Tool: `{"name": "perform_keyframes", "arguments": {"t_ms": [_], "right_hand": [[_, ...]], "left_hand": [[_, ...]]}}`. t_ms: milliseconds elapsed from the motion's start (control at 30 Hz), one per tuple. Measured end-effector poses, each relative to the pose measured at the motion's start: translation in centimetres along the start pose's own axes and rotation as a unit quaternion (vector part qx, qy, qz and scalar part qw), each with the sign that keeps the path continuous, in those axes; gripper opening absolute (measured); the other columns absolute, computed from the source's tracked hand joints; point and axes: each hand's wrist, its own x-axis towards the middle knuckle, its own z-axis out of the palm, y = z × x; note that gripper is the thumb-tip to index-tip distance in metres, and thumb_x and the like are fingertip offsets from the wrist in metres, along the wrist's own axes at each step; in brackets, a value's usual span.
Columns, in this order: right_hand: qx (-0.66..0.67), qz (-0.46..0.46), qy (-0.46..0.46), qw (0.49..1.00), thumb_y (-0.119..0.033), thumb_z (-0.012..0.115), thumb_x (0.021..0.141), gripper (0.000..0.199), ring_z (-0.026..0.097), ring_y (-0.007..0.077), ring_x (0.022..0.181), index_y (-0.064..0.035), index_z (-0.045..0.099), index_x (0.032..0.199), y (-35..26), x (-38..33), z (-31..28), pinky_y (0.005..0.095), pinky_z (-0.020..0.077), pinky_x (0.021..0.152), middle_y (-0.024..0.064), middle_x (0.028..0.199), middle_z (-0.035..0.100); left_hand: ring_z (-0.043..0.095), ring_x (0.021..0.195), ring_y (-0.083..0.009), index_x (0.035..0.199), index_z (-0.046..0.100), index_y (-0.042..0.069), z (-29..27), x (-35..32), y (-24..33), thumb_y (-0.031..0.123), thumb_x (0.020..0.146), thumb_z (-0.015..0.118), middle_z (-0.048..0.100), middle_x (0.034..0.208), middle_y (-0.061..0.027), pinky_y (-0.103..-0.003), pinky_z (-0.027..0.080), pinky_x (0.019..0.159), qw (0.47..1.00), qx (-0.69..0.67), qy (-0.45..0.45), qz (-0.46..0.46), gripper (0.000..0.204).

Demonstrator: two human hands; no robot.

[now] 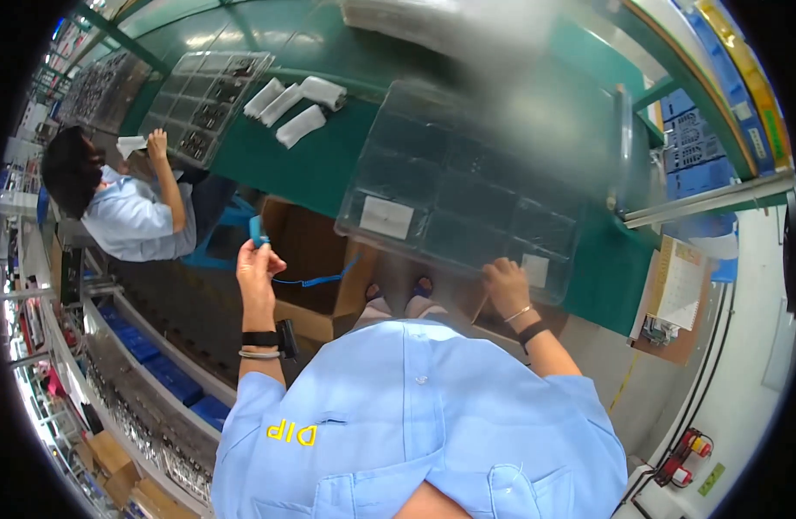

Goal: The person removes a plastic tray from a stack, places circuit boards into the tray compartments, and wraps them in foam sheets. They then place the wrapped boards into a cardboard box, insert a cardboard divider, and repeat the process of wrapping and packing more boards.

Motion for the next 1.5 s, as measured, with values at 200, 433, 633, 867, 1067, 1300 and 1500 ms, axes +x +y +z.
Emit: {"name": "perform_keyframes", "arguments": {"t_ms": [200,433,633,867,1067,1300,1500], "right_hand": [[-0.028,0.069,-0.033,0.997,-0.012,0.067,0.070,0.023,0.055,0.0256,0.092,-0.0155,0.061,0.092,-0.9,1.6,0.7,0.0409,0.0425,0.076,0.0039,0.095,0.054],[-0.060,0.100,0.022,0.993,-0.013,0.071,0.069,0.031,0.054,0.0240,0.094,-0.0186,0.061,0.097,-0.6,2.9,-0.4,0.0387,0.0416,0.077,0.0020,0.096,0.054],[-0.091,0.131,-0.010,0.987,-0.012,0.070,0.072,0.030,0.054,0.0240,0.094,-0.0189,0.060,0.100,-1.9,3.3,1.0,0.0389,0.0421,0.079,0.0020,0.098,0.053],[-0.105,0.136,-0.063,0.983,-0.015,0.069,0.076,0.028,0.054,0.0237,0.095,-0.0181,0.061,0.103,-2.3,3.7,0.2,0.0384,0.0431,0.080,0.0039,0.102,0.053],[0.249,0.127,0.040,0.959,-0.023,0.063,0.087,0.025,0.059,0.0236,0.093,-0.0127,0.062,0.110,-6.8,8.1,-0.7,0.0337,0.0470,0.080,0.0087,0.101,0.059],[0.645,0.256,-0.159,0.702,-0.032,0.057,0.092,0.041,0.058,0.0121,0.084,-0.0055,0.050,0.123,-20.3,15.5,-2.9,0.0278,0.0478,0.076,0.0044,0.095,0.062],[0.683,0.190,-0.154,0.689,-0.020,0.060,0.089,0.038,0.057,0.0105,0.082,-0.0056,0.051,0.123,-22.2,16.1,-1.9,0.0238,0.0460,0.071,0.0011,0.089,0.060]], "left_hand": [[0.057,0.067,-0.0086,0.111,0.054,0.007,1.2,-3.7,0.5,0.009,0.093,0.055,0.058,0.078,-0.0011,-0.023,0.050,0.063,0.995,0.072,-0.074,0.017,0.019],[0.053,0.072,-0.0072,0.112,0.056,0.004,3.9,-3.8,1.0,0.005,0.093,0.055,0.055,0.081,-0.0004,-0.022,0.047,0.068,0.952,0.139,-0.251,0.104,0.020],[0.052,0.073,-0.0072,0.111,0.056,0.004,3.7,-4.6,-0.3,0.005,0.092,0.056,0.055,0.081,-0.0001,-0.021,0.045,0.066,0.947,0.139,-0.277,0.085,0.019],[0.052,0.072,-0.0073,0.109,0.058,0.004,4.0,-4.5,-0.4,0.005,0.091,0.057,0.055,0.081,-0.0006,-0.021,0.044,0.065,0.931,0.189,-0.296,0.096,0.018],[0.055,0.066,-0.0151,0.103,0.060,0.004,6.3,-3.7,0.9,0.001,0.085,0.061,0.058,0.079,-0.0071,-0.026,0.044,0.061,0.878,0.264,-0.280,0.286,0.019],[0.056,0.070,-0.0306,0.095,0.059,0.007,6.3,-4.6,0.6,0.000,0.073,0.063,0.056,0.077,-0.0084,-0.041,0.045,0.064,0.760,0.425,-0.252,0.423,0.023],[0.057,0.071,-0.0275,0.101,0.060,0.007,5.2,-5.5,0.7,0.002,0.076,0.062,0.058,0.080,-0.0092,-0.036,0.046,0.066,0.762,0.432,-0.187,0.444,0.026]]}}
